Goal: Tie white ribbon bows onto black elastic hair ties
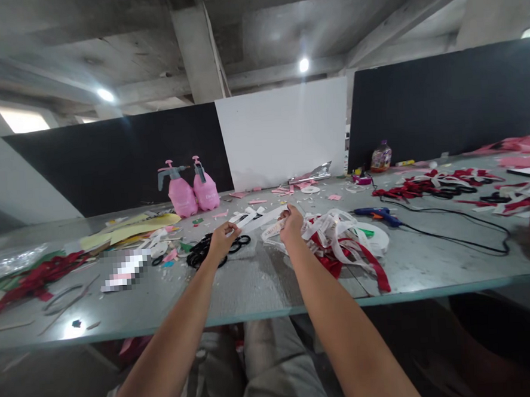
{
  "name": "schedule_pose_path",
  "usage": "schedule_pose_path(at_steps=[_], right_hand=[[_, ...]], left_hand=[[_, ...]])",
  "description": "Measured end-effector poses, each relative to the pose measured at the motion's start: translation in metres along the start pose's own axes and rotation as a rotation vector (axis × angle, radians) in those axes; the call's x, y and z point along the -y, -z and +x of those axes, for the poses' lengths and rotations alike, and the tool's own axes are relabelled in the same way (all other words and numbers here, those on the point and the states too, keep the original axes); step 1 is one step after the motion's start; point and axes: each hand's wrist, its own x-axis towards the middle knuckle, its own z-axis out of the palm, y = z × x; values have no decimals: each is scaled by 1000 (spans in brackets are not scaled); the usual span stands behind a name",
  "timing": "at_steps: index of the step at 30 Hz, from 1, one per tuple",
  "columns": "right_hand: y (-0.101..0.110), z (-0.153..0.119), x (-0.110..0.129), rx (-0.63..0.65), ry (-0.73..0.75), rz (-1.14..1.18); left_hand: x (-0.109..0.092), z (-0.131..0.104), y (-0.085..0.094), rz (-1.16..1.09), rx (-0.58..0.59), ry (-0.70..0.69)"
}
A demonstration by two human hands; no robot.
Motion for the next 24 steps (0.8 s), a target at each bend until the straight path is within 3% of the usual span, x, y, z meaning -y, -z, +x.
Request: schedule_pose_path(at_steps=[7,15,20,24], right_hand=[[1,3,1,-26,8,-1],[1,4,1,-73,15,-26],[2,7,-1,-103,20,-75],[4,10,-3,-70,81,-133]], left_hand=[[6,-4,-8,131,149,15],[3,-6,-10,80,260,41],[1,-9,-13,9,292,93],[1,-6,-15,-31,242,29]])
